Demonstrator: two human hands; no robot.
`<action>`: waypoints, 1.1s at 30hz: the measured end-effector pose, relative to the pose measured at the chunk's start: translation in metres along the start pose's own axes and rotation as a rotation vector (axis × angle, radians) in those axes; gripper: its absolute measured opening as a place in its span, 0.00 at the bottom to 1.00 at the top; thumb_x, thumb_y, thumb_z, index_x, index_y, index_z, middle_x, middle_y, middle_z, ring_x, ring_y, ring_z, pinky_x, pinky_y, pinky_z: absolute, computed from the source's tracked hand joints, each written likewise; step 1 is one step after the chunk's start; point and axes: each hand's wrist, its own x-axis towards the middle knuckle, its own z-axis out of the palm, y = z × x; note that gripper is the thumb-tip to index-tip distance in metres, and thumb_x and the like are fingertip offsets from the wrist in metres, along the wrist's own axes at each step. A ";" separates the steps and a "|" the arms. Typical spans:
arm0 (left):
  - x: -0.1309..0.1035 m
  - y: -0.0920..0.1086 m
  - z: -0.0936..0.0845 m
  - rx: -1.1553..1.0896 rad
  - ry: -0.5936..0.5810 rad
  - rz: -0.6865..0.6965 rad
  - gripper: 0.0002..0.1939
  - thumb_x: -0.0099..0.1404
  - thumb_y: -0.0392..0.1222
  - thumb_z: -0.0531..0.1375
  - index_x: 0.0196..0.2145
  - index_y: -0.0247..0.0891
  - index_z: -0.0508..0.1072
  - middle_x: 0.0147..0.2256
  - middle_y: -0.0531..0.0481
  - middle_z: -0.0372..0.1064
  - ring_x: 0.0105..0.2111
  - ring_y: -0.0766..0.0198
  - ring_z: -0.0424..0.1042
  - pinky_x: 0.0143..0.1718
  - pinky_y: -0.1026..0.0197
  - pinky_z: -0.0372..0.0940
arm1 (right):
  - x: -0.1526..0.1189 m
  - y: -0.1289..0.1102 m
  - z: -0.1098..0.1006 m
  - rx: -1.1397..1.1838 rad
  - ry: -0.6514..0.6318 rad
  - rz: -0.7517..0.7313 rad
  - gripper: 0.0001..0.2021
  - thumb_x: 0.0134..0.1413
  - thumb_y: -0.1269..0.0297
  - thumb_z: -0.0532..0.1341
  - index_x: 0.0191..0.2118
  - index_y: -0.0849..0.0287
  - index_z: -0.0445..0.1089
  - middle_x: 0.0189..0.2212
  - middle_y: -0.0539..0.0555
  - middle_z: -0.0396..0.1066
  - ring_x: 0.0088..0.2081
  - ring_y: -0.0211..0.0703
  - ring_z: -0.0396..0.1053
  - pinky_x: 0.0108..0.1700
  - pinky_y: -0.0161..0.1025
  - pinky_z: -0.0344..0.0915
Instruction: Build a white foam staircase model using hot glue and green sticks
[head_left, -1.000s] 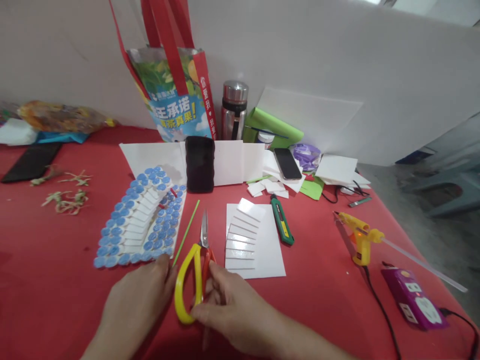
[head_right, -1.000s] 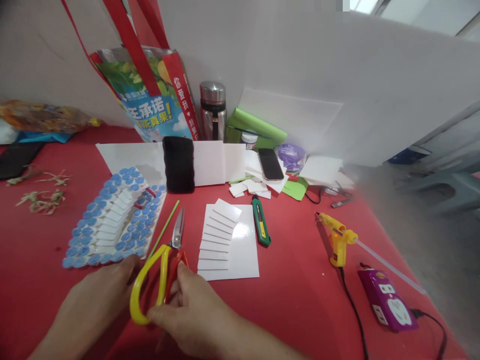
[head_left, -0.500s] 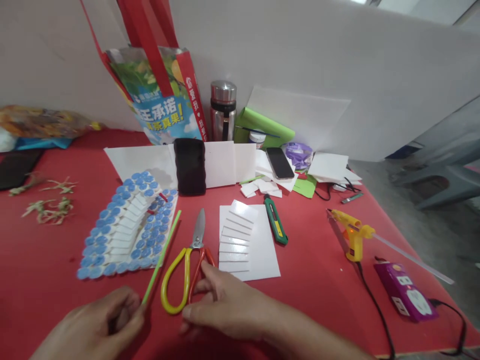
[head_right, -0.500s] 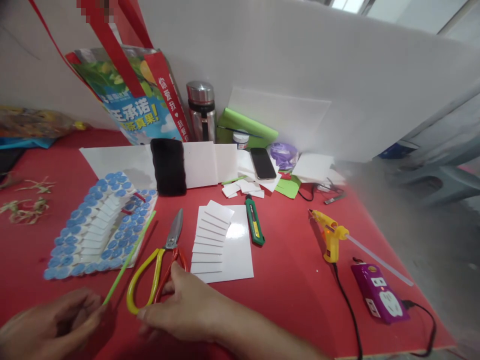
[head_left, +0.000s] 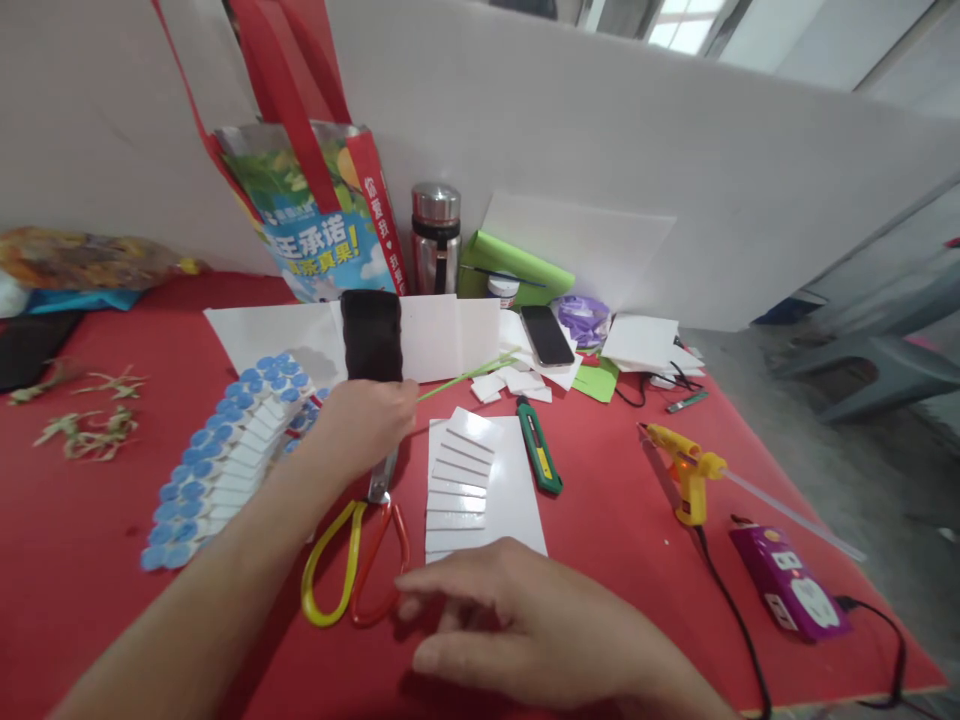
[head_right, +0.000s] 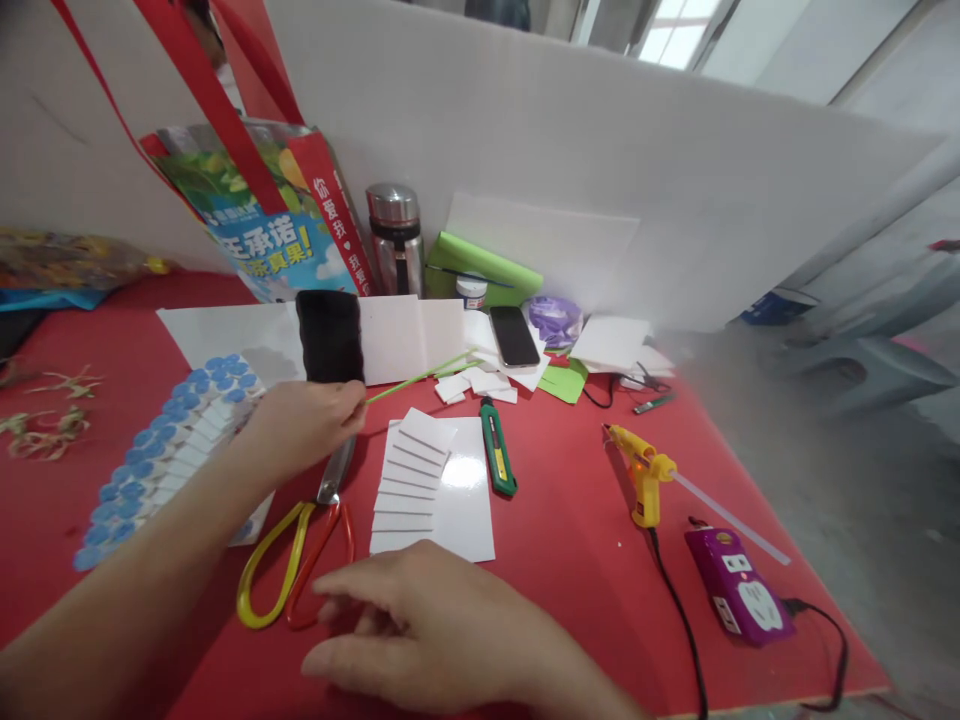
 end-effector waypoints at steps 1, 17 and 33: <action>0.015 0.003 0.005 0.111 -0.039 0.068 0.14 0.71 0.40 0.53 0.40 0.34 0.79 0.34 0.33 0.78 0.40 0.40 0.80 0.39 0.49 0.66 | -0.008 0.004 -0.002 0.023 0.043 0.012 0.21 0.66 0.53 0.64 0.61 0.52 0.76 0.50 0.56 0.81 0.41 0.43 0.77 0.44 0.37 0.70; 0.053 0.018 0.040 0.153 -0.012 -0.047 0.22 0.76 0.50 0.53 0.55 0.31 0.73 0.41 0.31 0.81 0.42 0.41 0.81 0.38 0.53 0.67 | -0.063 0.061 -0.032 0.385 0.326 0.050 0.20 0.68 0.51 0.65 0.58 0.56 0.74 0.49 0.60 0.80 0.38 0.42 0.81 0.44 0.43 0.76; -0.023 0.037 0.060 -0.736 0.206 -0.113 0.26 0.72 0.58 0.58 0.58 0.37 0.68 0.54 0.38 0.72 0.50 0.49 0.75 0.48 0.47 0.71 | 0.034 0.050 -0.133 -0.891 0.803 0.091 0.16 0.69 0.69 0.56 0.52 0.57 0.80 0.46 0.56 0.81 0.46 0.47 0.77 0.49 0.40 0.69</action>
